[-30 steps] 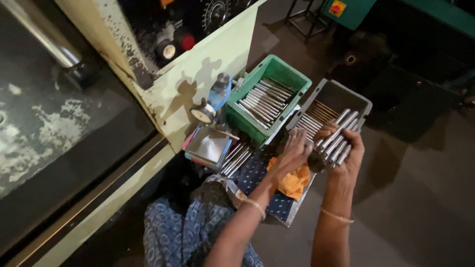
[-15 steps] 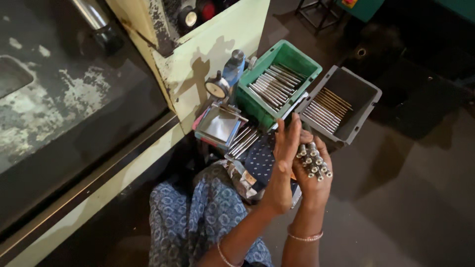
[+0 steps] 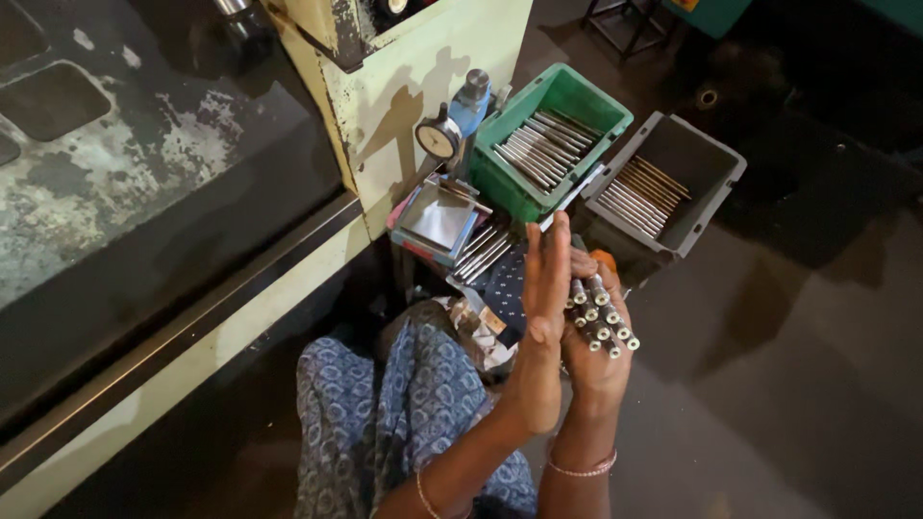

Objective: The person inserts cylindrical metal rods into a grid of square indentations on a metal plate. They open a machine door, place the rods into slots inside, close the door, and repeat the process with multiple rods.

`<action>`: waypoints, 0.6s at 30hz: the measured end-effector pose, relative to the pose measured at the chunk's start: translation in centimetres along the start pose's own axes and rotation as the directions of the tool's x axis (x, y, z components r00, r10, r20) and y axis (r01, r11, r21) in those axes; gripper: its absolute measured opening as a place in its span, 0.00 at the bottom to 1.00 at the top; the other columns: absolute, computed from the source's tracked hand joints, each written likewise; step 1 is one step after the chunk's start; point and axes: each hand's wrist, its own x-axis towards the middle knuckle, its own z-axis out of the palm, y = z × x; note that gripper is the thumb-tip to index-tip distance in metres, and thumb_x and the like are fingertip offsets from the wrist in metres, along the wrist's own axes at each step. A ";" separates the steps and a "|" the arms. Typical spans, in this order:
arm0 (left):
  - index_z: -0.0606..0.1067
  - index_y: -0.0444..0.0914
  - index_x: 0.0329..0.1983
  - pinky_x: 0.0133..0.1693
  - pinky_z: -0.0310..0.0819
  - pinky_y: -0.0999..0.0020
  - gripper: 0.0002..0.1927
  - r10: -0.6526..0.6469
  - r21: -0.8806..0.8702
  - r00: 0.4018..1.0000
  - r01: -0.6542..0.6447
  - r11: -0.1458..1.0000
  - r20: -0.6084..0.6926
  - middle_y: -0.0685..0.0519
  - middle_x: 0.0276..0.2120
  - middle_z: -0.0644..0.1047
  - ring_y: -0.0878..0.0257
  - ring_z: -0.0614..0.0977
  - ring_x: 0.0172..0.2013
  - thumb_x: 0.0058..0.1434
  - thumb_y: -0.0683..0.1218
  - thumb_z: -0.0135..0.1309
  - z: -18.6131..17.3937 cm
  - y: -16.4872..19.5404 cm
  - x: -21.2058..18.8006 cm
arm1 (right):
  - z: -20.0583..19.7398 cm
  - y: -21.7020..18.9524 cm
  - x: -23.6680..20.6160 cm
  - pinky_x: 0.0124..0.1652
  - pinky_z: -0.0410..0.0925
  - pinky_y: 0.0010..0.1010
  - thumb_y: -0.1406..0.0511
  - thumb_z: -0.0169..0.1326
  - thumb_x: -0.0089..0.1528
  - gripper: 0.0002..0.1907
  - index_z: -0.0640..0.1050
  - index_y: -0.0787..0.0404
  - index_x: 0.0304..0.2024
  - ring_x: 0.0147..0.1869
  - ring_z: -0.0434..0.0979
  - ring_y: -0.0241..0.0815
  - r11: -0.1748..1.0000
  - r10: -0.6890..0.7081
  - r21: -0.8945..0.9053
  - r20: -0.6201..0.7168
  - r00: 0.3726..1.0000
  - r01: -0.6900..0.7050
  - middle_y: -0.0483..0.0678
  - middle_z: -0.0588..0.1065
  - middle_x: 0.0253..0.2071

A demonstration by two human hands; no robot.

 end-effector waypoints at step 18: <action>0.63 0.32 0.72 0.74 0.51 0.56 0.35 -0.444 -0.851 0.879 0.091 0.516 -0.175 0.45 0.72 0.66 0.54 0.62 0.74 0.75 0.61 0.32 -3.5 -1.5 -2.3 | 8.9 -4.4 -2.2 0.50 0.71 0.39 0.71 0.49 0.60 0.15 0.67 0.69 0.49 0.45 0.71 0.48 0.501 0.096 0.864 -0.121 0.988 0.057 0.55 0.69 0.40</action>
